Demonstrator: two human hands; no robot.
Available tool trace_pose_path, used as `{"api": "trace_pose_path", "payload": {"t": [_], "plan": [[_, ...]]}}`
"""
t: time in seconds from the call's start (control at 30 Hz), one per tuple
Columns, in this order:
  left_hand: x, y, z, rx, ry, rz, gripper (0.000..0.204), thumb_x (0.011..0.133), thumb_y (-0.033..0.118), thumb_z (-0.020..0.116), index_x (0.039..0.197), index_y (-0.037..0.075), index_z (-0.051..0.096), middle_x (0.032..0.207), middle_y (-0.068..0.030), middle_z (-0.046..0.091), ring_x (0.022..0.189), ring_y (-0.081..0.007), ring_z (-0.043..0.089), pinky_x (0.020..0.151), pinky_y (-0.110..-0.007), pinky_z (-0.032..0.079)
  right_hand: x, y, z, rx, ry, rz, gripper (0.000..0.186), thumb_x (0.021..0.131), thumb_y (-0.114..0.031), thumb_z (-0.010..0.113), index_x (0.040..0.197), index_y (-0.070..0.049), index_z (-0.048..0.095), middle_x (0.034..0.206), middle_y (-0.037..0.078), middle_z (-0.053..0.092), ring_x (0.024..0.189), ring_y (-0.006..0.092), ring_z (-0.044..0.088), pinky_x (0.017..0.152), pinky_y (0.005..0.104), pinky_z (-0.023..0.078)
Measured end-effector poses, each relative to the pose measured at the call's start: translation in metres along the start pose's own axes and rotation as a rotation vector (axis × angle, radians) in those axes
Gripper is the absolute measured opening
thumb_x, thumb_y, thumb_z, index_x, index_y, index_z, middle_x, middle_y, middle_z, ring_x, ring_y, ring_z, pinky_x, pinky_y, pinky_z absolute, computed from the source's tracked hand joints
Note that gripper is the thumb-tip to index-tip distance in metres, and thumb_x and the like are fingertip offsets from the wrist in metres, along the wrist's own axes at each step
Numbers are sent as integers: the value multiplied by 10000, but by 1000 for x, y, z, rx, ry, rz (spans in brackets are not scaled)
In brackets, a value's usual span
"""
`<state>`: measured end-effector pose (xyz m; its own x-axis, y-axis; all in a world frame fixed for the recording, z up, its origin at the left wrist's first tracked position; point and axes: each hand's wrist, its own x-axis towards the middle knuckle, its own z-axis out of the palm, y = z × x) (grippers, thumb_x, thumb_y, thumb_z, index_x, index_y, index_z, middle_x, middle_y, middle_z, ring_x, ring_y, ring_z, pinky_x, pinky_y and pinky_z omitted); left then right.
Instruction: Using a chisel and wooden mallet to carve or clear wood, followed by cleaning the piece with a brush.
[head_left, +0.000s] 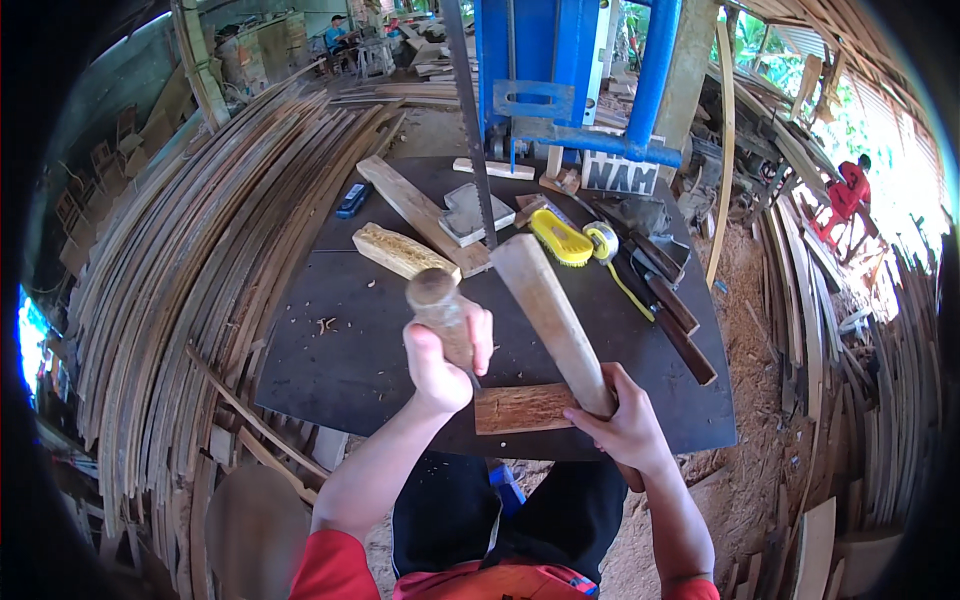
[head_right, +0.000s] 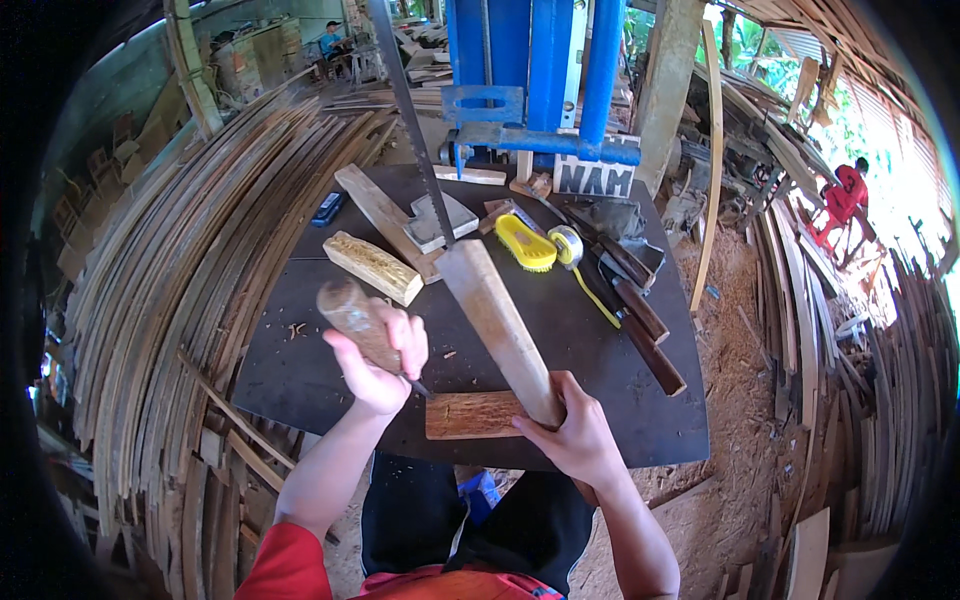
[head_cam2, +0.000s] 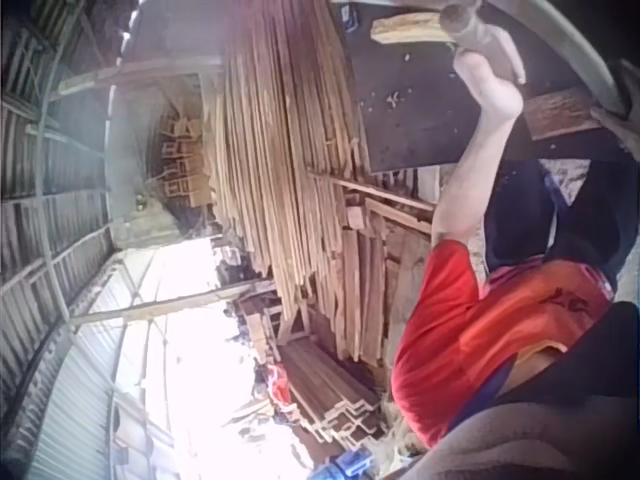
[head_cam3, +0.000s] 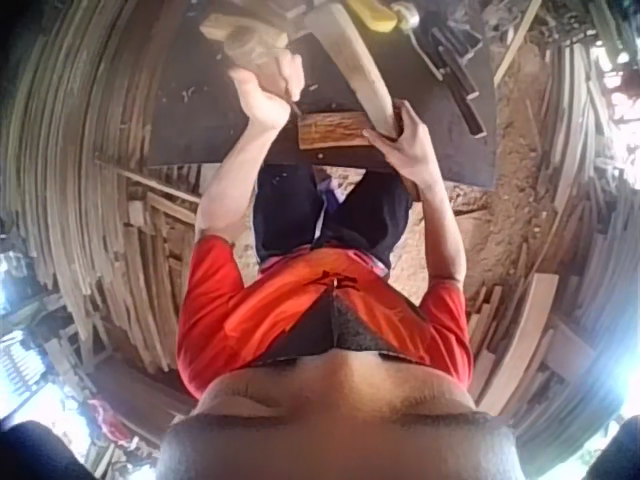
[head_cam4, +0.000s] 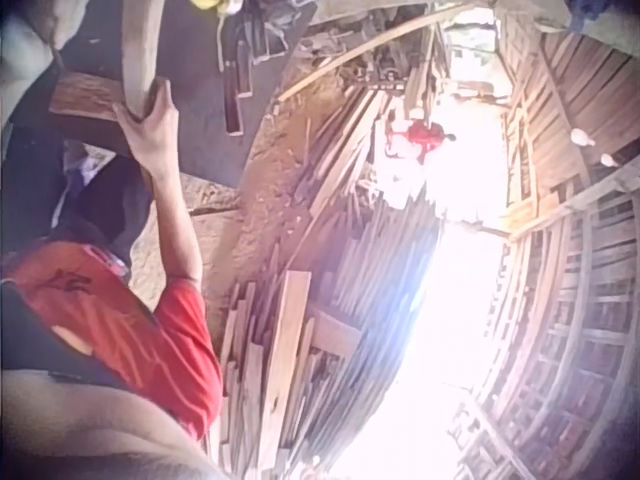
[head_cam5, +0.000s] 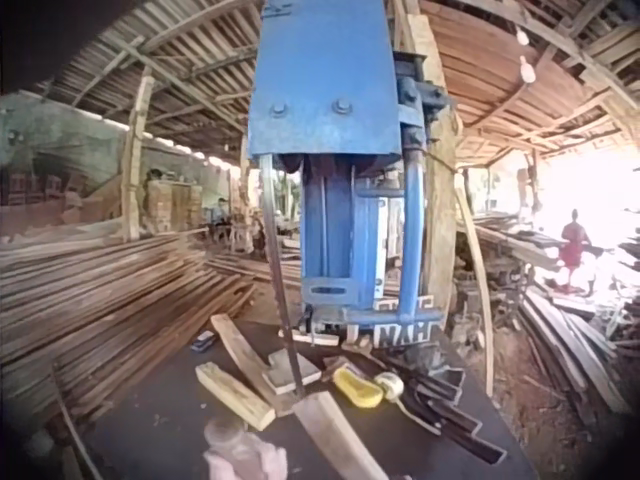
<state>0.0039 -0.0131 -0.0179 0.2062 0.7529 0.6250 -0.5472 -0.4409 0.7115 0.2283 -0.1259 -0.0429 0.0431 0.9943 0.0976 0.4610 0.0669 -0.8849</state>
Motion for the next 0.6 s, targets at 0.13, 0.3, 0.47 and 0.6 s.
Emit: {"api": "trace_pose_path", "payload": {"t": [0.13, 0.3, 0.47, 0.6], "plan": [[-1, 4, -4, -92, 170, 82, 730, 955, 820, 256, 836, 132, 466, 519, 15, 417, 394, -108, 396, 372, -244, 301, -6, -7, 3, -180, 52, -127, 579, 787, -177, 857, 1224, 44, 549, 1086, 229, 625, 1002, 405, 655, 879, 417, 507], [-4, 15, -27, -177, 537, 94, 650, 997, 755, 304, 851, 143, 469, 561, 22, 389, 394, -124, 349, 387, -244, 278, -6, -6, 4, -131, -13, -81, 563, 782, -143, 846, 1231, 31, 554, 1110, 221, 600, 1038, 395, 643, 903, 416, 498], [-19, 23, -56, -294, 767, 135, 512, 1042, 609, 423, 912, 124, 520, 683, 12, 426, 482, -113, 335, 446, -249, 271, -5, 1, 6, -84, -6, -103, 551, 794, -126, 834, 1228, 37, 537, 1086, 249, 640, 1024, 398, 667, 890, 411, 508], [-36, 25, -51, -230, 879, 139, 428, 1056, 550, 447, 1035, 138, 559, 763, 16, 470, 559, -119, 385, 537, -268, 313, -4, 0, 5, -87, -51, -26, 556, 801, -129, 830, 1227, 37, 512, 1027, 266, 658, 973, 411, 688, 868, 414, 518]]}}
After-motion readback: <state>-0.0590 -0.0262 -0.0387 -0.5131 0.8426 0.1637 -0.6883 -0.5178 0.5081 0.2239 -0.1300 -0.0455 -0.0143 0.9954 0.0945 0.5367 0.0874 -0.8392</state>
